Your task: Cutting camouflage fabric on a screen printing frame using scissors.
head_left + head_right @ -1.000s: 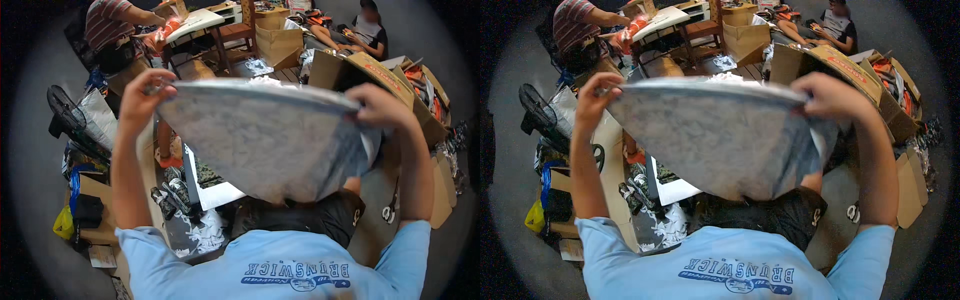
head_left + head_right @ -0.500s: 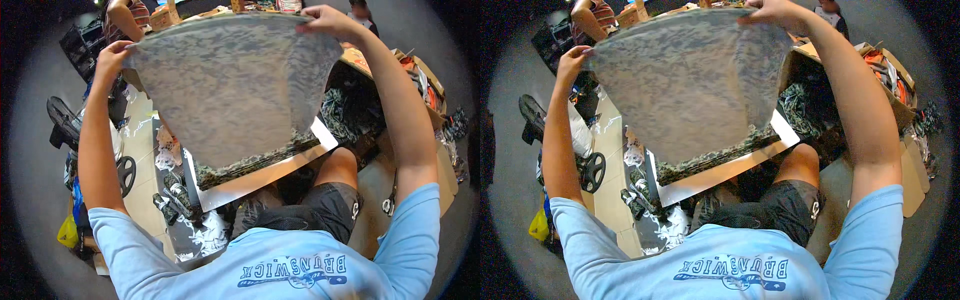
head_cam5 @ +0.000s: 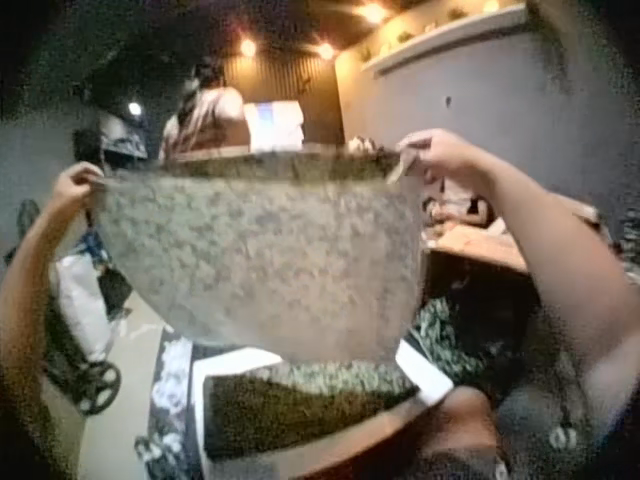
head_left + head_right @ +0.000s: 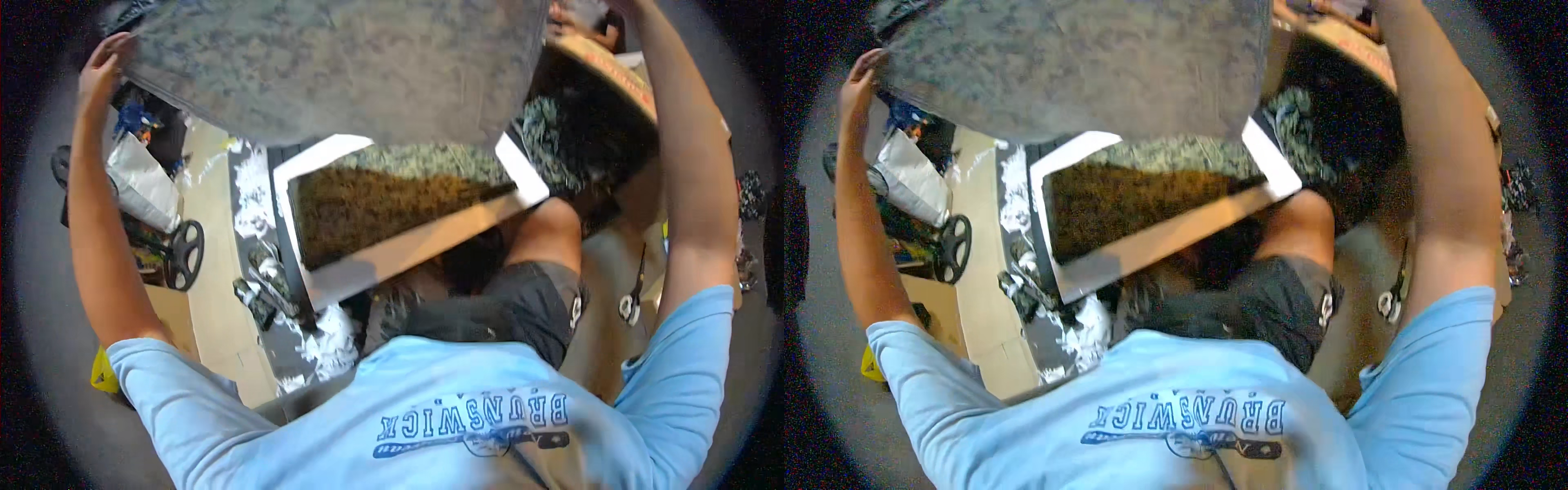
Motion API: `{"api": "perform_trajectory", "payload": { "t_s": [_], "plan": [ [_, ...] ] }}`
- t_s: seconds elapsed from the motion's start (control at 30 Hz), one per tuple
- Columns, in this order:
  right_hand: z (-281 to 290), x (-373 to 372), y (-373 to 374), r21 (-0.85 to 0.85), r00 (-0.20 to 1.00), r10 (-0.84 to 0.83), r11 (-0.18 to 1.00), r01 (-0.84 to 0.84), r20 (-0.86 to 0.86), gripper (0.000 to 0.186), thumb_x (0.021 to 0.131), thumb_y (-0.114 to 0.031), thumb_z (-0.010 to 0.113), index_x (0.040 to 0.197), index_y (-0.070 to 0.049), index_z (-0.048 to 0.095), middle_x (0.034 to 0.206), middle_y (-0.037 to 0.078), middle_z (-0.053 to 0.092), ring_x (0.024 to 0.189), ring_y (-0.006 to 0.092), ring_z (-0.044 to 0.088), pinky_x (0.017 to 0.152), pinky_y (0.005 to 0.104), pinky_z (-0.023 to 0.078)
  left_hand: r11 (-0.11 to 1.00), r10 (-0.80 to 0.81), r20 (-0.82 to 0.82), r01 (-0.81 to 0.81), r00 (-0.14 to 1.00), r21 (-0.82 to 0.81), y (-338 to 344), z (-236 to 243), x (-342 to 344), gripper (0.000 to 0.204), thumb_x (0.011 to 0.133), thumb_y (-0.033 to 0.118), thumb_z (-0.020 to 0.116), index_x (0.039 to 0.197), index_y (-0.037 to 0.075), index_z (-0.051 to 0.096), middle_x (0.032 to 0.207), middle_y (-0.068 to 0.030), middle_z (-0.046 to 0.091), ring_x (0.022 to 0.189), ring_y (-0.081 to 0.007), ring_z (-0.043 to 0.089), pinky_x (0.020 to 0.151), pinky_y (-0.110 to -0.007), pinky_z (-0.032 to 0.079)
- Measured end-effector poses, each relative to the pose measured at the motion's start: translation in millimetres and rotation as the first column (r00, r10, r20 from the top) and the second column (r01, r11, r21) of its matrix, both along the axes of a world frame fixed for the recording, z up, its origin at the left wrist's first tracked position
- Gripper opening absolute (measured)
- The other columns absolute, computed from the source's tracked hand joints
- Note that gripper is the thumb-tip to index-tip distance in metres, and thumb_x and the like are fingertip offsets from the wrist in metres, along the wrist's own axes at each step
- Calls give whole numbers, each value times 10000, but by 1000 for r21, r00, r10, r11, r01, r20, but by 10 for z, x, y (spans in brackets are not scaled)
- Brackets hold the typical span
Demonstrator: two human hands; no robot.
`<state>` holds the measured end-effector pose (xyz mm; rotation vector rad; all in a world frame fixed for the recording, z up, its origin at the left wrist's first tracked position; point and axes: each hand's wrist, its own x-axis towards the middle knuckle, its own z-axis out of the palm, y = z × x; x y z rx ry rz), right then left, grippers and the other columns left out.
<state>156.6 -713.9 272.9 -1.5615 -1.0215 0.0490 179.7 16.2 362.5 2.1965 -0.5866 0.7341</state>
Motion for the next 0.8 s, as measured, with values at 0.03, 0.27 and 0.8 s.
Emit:
{"api": "perform_trajectory", "payload": {
  "t_s": [0.03,0.27,0.8],
  "plan": [
    [2,-143,91,-44,963,-266,963,267,34,272,845,-126,581,1065,-41,716,872,27,657,718,118,515,646,247,432,1000,-5,-40,4,999,-5,0,-197,74,294,1008,143,591,1290,94,659,1181,6,688,942,-75,612,819,-203,462],
    [-162,23,114,-209,548,-796,508,836,257,287,965,-209,558,1177,-56,677,901,36,648,712,121,545,646,269,469,993,63,-41,-67,997,-101,-330,-611,334,321,1039,174,556,1342,89,618,1255,-45,666,1086,-140,610,935,-257,456],
    [-1953,-2140,-355,-6,559,-777,583,813,289,493,989,-470,570,1152,-22,695,1193,104,662,1041,204,605,902,333,467,882,124,-31,-125,992,-455,-1059,-3285,-1438,198,1008,51,548,1179,32,646,1305,-130,636,1130,-212,614,972,-302,492]
  ]
}}
